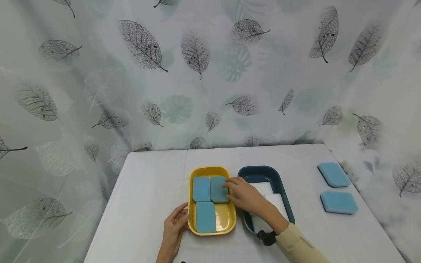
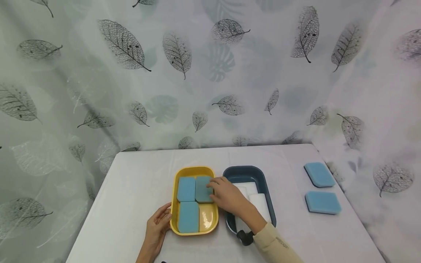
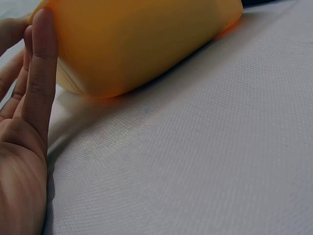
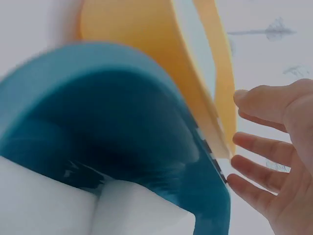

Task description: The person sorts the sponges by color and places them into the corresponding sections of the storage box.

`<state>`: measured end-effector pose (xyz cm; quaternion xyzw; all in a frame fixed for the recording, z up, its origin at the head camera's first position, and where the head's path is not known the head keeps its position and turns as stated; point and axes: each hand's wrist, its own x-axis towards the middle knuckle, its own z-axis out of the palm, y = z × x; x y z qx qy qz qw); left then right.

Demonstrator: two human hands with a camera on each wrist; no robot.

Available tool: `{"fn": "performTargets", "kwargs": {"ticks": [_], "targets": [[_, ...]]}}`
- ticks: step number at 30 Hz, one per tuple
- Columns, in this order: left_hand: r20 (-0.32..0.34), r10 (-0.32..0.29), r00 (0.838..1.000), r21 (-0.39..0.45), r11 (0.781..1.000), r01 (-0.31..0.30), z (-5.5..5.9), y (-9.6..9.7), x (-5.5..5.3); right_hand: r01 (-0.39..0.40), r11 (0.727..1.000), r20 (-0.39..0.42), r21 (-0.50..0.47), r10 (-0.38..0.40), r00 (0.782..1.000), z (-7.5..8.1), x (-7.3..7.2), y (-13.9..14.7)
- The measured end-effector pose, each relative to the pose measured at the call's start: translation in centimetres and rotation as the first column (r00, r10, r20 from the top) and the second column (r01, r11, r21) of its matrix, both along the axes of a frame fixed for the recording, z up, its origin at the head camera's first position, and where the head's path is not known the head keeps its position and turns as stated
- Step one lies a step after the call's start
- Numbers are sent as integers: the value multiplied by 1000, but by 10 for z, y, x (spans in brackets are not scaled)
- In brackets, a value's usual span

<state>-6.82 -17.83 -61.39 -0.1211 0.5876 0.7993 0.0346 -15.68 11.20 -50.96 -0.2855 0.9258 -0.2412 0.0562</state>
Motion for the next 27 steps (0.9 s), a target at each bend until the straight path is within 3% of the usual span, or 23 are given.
{"fn": "performTargets", "kwargs": {"ticks": [7,16,22,27], "targets": [[-6,5,1000,4,1000,-5,-3,0,1,128,989,79,-77,-122,989,8,10,15],[-5,-19,1000,-1,1000,19,-5,3,1,302,926,77,-227,-292,953,9,18,65],[-3,-19,1000,-13,1000,19,-3,2,0,410,873,74,-263,-406,911,10,23,109],[11,-8,1000,-10,1000,8,0,-1,0,520,818,69,-247,-520,851,-1,33,142]]}}
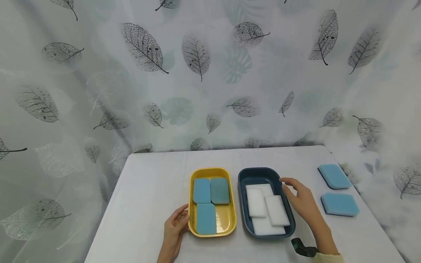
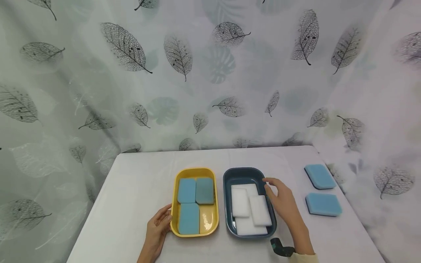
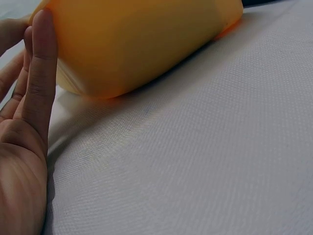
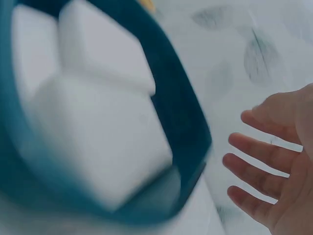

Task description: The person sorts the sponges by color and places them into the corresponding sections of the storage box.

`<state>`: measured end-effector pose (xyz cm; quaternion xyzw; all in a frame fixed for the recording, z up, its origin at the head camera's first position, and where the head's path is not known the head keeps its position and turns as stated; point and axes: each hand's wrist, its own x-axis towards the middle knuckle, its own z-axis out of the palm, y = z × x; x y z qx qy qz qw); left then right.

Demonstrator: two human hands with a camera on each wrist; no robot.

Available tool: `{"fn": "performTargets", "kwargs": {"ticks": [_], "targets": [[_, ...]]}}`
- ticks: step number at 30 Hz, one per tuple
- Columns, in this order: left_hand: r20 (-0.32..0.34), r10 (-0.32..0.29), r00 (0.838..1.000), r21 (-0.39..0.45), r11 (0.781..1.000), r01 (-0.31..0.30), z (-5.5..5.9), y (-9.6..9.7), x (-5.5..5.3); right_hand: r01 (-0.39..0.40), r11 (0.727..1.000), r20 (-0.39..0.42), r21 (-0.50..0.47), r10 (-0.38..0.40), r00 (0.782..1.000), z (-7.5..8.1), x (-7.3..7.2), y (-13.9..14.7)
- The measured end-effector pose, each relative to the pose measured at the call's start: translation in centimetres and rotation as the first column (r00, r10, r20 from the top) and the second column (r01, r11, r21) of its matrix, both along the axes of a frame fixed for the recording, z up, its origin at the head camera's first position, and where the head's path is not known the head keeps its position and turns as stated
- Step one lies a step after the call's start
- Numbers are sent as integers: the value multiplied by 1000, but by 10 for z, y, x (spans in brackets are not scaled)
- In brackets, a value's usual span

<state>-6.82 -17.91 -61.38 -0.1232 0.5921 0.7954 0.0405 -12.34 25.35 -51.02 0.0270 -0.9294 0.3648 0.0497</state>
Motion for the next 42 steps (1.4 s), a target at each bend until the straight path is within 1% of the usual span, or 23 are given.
{"fn": "performTargets", "kwargs": {"ticks": [4,7,10,13,16,19,22,25,27,29,31,33,34,35,36,37,38,40,41,42], "targets": [[1,4,1000,-9,1000,-4,-1,-1,1,86,996,-19,21,-85,996,-11,7,21],[0,6,1000,-14,1000,-6,-2,-1,1,126,992,-40,6,-126,991,-15,10,35],[0,6,1000,-12,1000,-6,-2,0,0,174,984,-28,-28,-174,984,-17,13,48],[1,6,1000,-8,1000,-6,-1,0,0,241,968,11,-70,-241,970,-20,17,60],[2,6,1000,-2,1000,-6,-1,0,-1,327,938,36,-118,-325,945,-26,20,70],[7,9,1000,7,1000,-9,0,0,0,420,890,16,-178,-424,905,-35,24,77],[11,11,1000,9,1000,-11,0,0,0,508,832,-40,-223,-528,848,-44,27,84],[7,11,1000,9,1000,-12,1,0,0,581,774,-88,-250,-616,783,-54,27,91],[6,12,1000,10,1000,-12,1,1,0,616,742,-120,-266,-659,742,-59,27,95],[3,12,1000,10,1000,-12,2,1,-1,651,707,-133,-276,-699,703,-62,27,99],[4,11,1000,11,1000,-12,2,2,-1,684,675,-130,-275,-731,670,-63,27,103],[1,10,1000,12,1000,-10,2,2,-1,715,649,-118,-260,-756,644,-64,28,106],[1,9,1000,14,1000,-9,2,2,-2,729,638,-96,-248,-765,637,-65,28,108],[0,8,1000,15,1000,-8,2,2,-2,742,629,-58,-232,-770,635,-65,28,110],[-1,6,1000,17,1000,-6,2,2,-2,752,624,-12,-211,-771,637,-66,29,111],[-1,6,1000,16,1000,-6,2,2,-2,757,628,37,-181,-765,643,-66,29,113],[-1,6,1000,16,1000,-6,2,2,-2,755,638,97,-152,-751,653,-67,30,114],[4,7,1000,15,1000,-7,2,1,-2,735,671,209,-97,-708,675,-70,31,116],[6,8,1000,13,1000,-8,1,1,-2,720,691,251,-72,-686,683,-71,32,117],[6,9,1000,12,1000,-9,1,2,-2,703,709,273,-55,-667,693,-72,32,117]]}}
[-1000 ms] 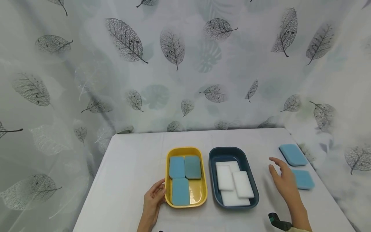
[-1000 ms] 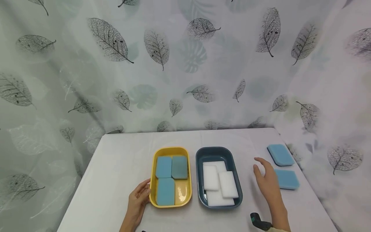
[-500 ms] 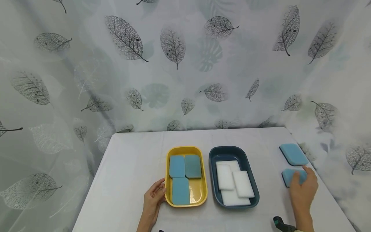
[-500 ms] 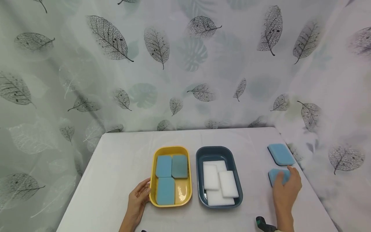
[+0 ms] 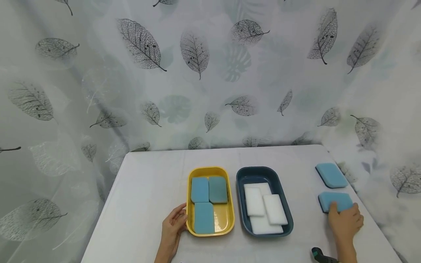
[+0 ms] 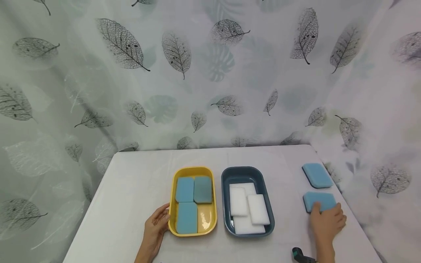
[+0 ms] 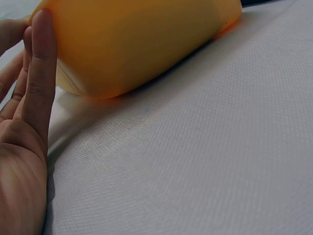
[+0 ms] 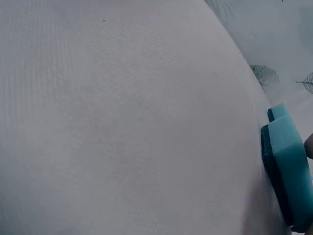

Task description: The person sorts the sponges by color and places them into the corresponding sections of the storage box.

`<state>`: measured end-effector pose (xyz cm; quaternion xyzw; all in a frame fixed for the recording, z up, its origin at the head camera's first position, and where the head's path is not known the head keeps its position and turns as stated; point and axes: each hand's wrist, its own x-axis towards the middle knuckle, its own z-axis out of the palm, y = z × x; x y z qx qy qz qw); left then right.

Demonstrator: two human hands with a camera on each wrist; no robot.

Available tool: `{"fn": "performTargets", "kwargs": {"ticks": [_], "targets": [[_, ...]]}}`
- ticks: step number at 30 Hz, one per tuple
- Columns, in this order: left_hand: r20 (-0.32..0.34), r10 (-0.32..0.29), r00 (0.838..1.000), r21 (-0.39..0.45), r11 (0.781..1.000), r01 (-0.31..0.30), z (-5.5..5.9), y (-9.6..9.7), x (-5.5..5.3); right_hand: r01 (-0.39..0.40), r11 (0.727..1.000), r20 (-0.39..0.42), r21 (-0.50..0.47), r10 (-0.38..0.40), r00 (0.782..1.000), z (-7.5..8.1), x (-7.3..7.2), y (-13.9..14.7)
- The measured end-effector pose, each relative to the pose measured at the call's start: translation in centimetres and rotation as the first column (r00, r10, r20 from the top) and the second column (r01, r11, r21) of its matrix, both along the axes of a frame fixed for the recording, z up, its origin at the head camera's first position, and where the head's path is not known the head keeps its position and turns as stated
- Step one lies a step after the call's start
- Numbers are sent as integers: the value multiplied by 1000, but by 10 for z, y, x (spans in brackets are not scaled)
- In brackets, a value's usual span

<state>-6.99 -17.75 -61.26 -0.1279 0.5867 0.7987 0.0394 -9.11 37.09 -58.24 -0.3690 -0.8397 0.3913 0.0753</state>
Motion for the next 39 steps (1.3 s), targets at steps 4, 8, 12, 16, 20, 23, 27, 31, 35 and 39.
{"fn": "performTargets", "kwargs": {"ticks": [4,8,12,16,20,23,27,31,35,39], "targets": [[-4,5,1000,5,1000,-5,-2,0,0,-23,1000,16,2,23,1000,-2,2,-1],[-3,5,1000,4,1000,-5,-3,0,0,36,999,-26,-2,-36,999,1,1,-5],[-22,-9,1000,-6,1000,8,-4,-1,0,104,994,-112,-14,-105,988,3,0,-10],[-41,-22,999,4,1000,22,-4,-2,0,115,993,-202,8,-111,973,3,-1,-13],[-39,-25,999,15,1000,26,-5,-3,1,109,994,-247,13,-103,964,7,-2,-16],[-34,-26,999,18,999,27,-5,-3,1,98,995,-263,5,-93,960,13,-4,-21],[-37,-32,999,11,999,32,-4,-4,1,52,998,-288,21,-44,957,24,-7,-31],[-40,-27,999,2,1000,27,-3,-6,3,10,1000,-305,-19,-15,952,32,-8,-44],[-30,-18,999,7,1000,19,-3,-5,4,-28,991,-348,-132,-20,937,39,-12,-55],[-26,-14,1000,12,1000,14,-2,-4,3,-69,963,-380,-261,-37,924,45,-18,-69]]}}
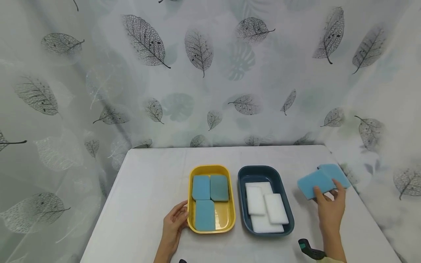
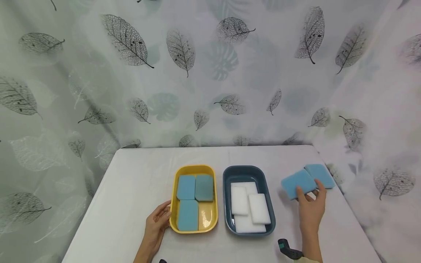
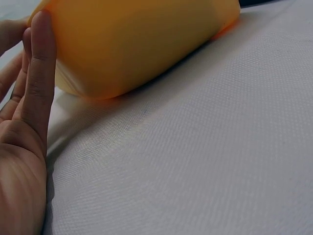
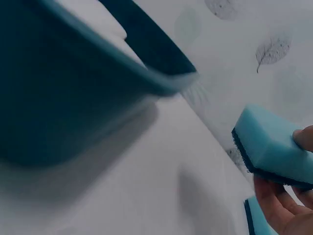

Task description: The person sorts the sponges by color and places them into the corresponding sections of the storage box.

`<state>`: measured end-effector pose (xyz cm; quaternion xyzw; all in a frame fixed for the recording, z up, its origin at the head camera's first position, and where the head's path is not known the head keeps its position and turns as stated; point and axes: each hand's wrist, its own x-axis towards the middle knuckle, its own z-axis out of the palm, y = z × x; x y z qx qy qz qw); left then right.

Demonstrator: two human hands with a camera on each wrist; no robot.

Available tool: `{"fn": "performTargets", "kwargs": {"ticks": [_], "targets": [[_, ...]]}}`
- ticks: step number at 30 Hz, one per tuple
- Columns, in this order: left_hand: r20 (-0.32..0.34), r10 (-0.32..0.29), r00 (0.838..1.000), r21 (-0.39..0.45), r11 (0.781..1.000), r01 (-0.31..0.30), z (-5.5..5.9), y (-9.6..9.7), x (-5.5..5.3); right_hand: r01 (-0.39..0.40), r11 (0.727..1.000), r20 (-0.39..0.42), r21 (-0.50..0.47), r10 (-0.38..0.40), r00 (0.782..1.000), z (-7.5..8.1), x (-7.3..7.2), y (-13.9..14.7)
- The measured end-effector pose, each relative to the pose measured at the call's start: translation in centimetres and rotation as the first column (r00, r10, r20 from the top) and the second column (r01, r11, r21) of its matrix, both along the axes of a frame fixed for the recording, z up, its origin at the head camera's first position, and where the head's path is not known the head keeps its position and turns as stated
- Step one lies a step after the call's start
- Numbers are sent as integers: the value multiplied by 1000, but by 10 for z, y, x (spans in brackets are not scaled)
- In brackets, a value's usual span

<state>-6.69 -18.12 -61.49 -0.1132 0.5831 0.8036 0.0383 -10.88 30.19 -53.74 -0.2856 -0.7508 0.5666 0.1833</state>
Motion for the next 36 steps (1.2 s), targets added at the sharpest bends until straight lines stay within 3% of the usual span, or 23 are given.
{"fn": "performTargets", "kwargs": {"ticks": [3,6,10,18,21,28,36], "targets": [[-6,0,1000,0,1000,0,1,1,-2,-45,996,3,-83,46,999,6,-3,-11],[-7,2,1000,-1,1000,-2,2,2,-3,-149,972,-21,-183,147,989,12,-5,-22],[-10,3,1000,-4,1000,-3,3,1,-2,-317,914,-61,-255,312,948,20,-6,-37],[16,3,1000,-26,1000,-2,0,-2,2,-483,840,-61,-248,484,873,24,-6,-66],[35,3,999,-20,1000,-3,-2,-2,3,-527,824,-47,-210,530,847,24,-7,-76],[21,9,1000,-17,1000,-8,-1,1,2,-562,815,-19,-141,565,825,30,-9,-107],[11,10,1000,-15,1000,-10,-1,2,0,-608,790,6,-81,610,792,36,-25,-137]]}}
